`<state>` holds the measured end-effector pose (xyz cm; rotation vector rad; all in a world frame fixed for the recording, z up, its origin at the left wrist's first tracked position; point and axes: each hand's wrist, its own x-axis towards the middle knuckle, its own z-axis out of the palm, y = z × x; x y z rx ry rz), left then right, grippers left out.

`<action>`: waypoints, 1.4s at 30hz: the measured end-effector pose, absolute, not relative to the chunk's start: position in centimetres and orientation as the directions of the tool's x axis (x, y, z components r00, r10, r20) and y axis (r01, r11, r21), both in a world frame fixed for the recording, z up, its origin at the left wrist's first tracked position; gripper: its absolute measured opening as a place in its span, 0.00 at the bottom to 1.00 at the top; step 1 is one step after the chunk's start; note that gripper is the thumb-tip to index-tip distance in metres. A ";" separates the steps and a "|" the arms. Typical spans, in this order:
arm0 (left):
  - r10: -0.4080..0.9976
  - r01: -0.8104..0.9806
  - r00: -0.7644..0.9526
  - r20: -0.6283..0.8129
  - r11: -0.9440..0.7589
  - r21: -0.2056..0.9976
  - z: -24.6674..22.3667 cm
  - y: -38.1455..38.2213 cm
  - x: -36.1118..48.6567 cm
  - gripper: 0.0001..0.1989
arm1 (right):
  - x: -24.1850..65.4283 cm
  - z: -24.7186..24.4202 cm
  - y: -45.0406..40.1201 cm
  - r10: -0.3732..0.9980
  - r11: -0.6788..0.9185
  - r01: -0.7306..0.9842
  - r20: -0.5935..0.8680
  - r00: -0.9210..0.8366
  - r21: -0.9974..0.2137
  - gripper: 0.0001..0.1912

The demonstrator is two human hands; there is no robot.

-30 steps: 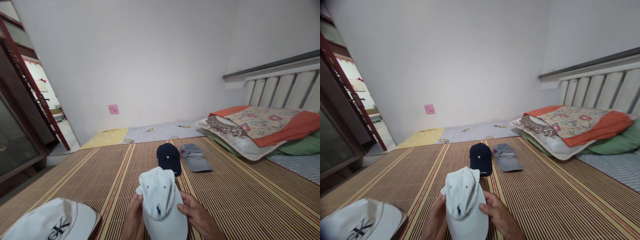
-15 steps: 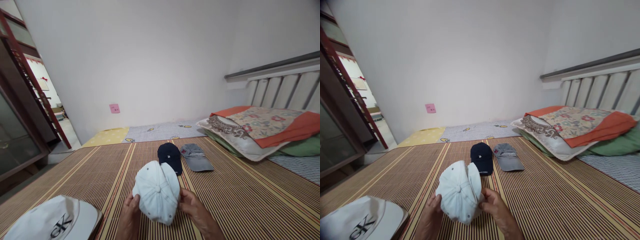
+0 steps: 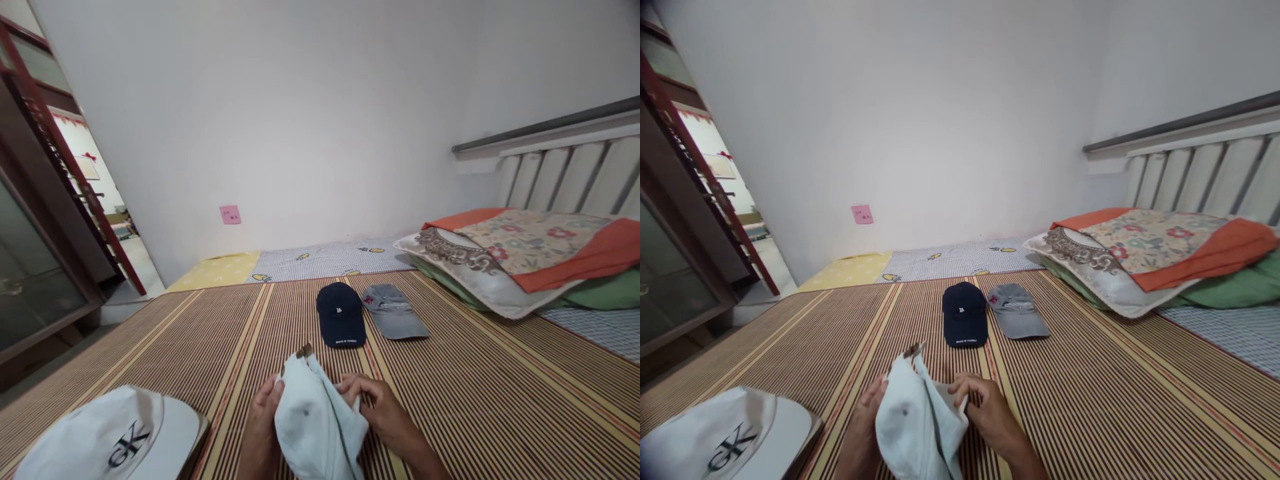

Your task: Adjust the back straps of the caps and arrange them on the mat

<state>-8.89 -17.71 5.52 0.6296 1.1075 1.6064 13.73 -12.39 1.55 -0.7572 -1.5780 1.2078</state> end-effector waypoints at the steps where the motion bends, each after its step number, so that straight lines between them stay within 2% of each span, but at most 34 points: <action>1: 0.944 -0.453 -0.306 -0.121 -0.033 0.891 5.6 -17.7 -8.7 0.26 | 13.8 1.4 -12.4 0.889 0.327 -0.019 0.314 -0.333 -0.945 0.05; 4: 0.979 -0.459 -0.202 -0.042 -0.057 0.887 5.6 -17.7 -8.4 0.21 | 13.8 0.8 -12.1 0.892 0.364 0.127 0.306 -0.333 -0.923 0.07; 7: 0.988 -0.419 -0.156 0.006 -0.072 0.905 5.3 -17.5 -8.5 0.19 | 13.9 0.0 -11.9 0.889 0.391 0.191 0.315 -0.334 -0.900 0.08; 13: 0.985 -0.380 -0.173 0.016 -0.082 0.921 4.4 -17.3 -9.1 0.17 | 15.2 -1.1 -11.3 0.888 0.419 0.184 0.359 -0.288 -0.889 0.15; 19: 0.959 -0.394 -0.276 -0.059 -0.057 0.917 3.3 -16.5 -9.5 0.17 | 15.6 1.1 -11.8 0.935 0.336 0.217 0.298 -0.193 -0.916 0.14; 22: 0.954 -0.421 -0.290 -0.079 -0.053 0.905 2.8 -16.1 -9.6 0.15 | 14.9 3.2 -13.0 0.923 0.309 0.181 0.248 -0.296 -0.934 0.15; 25: 0.953 -0.411 -0.295 -0.074 -0.057 0.910 2.6 -15.9 -9.6 0.16 | 13.7 4.6 -14.3 0.892 0.281 0.204 0.176 -0.415 -0.938 0.07; 30: 0.961 -0.414 -0.263 -0.084 -0.034 0.909 3.1 -16.2 -9.3 0.13 | 12.8 4.4 -14.9 0.862 0.297 0.265 0.139 -0.487 -0.917 0.05; 33: 0.965 -0.440 -0.242 -0.101 -0.016 0.898 3.8 -16.6 -9.1 0.13 | 13.5 3.9 -14.5 0.862 0.181 0.150 0.083 -0.501 -0.972 0.08; 37: 0.984 -0.435 -0.154 -0.094 0.018 0.900 4.2 -16.8 -9.4 0.09 | 15.3 3.7 -14.0 0.876 -0.007 -0.150 0.066 -0.478 -0.989 0.18; 42: 0.998 -0.404 -0.010 -0.058 0.049 0.914 3.7 -16.9 -10.0 0.11 | 17.4 2.7 -13.4 0.969 -0.061 -0.294 0.014 -0.245 -0.954 0.25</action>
